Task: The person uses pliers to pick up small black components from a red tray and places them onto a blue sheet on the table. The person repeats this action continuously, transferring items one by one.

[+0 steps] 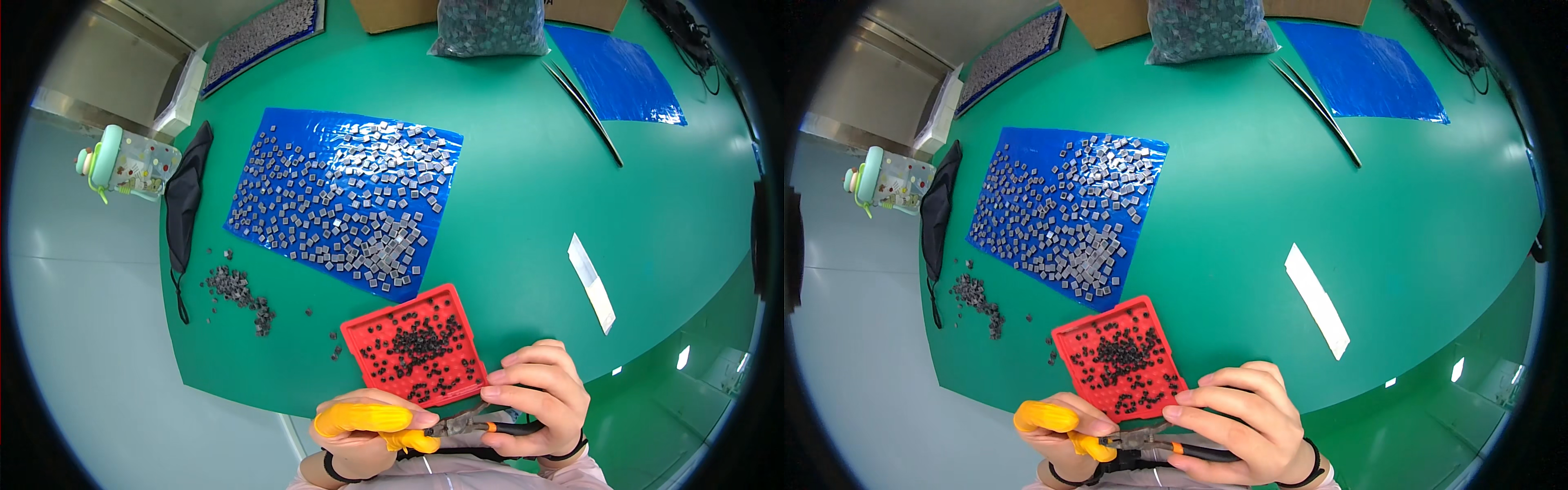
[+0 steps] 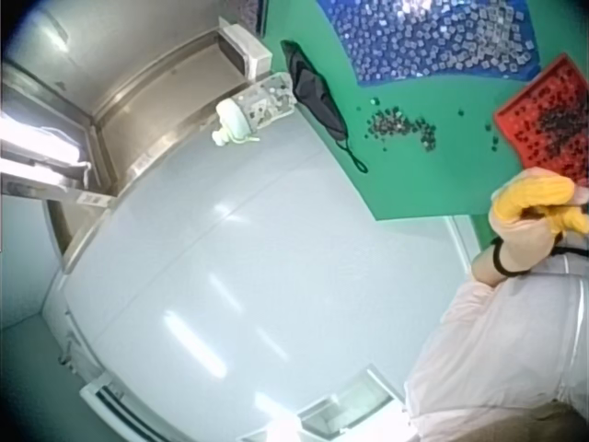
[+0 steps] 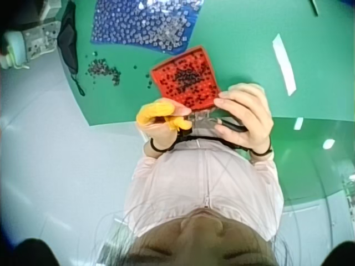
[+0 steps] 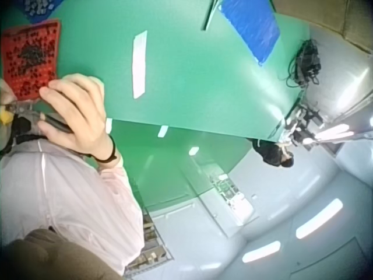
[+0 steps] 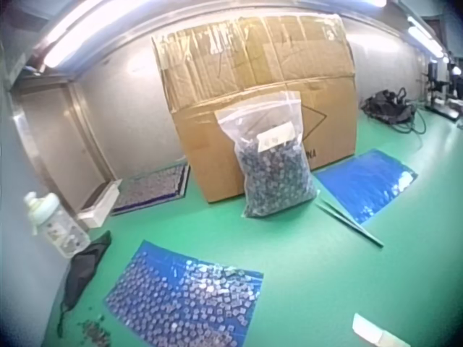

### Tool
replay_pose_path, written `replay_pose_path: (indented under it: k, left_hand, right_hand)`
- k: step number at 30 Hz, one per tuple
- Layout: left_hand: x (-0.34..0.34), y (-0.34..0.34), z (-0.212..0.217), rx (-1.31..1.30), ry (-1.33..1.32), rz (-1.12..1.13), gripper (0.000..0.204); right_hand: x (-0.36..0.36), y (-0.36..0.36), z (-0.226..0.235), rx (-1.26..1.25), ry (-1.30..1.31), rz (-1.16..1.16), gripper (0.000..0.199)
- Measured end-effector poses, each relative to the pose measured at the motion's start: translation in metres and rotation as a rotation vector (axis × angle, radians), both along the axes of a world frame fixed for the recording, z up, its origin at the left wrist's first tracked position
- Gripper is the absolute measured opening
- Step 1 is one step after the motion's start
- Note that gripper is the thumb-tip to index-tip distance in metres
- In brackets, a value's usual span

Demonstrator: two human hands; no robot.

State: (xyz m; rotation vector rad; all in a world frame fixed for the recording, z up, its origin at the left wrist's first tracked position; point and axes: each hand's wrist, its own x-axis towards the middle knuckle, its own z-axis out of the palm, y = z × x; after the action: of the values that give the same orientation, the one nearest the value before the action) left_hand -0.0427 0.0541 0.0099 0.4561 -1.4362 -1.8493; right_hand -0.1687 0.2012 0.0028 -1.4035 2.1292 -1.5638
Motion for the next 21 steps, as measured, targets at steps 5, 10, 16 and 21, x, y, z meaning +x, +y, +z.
replay_pose_path:
  k: [5,10,16,21]
  left_hand:
    - [0.001,-0.002,0.002,0.006,-0.023,-0.034,0.009]
    - [0.008,-0.008,0.003,-0.094,-0.116,-0.112,0.018]
    - [0.003,-0.016,0.014,-0.248,-0.291,-0.272,0.024]
    - [0.008,-0.012,0.005,-0.357,-0.246,-0.294,0.029]
  right_hand:
    - [0.0,-0.001,0.0,-0.014,0.001,-0.011,0.04]
    - [0.003,-0.001,-0.003,-0.026,0.019,-0.045,0.039]
    - [0.006,0.002,-0.005,-0.044,0.036,-0.079,0.037]
    - [0.005,0.002,-0.004,-0.018,0.085,-0.078,0.038]
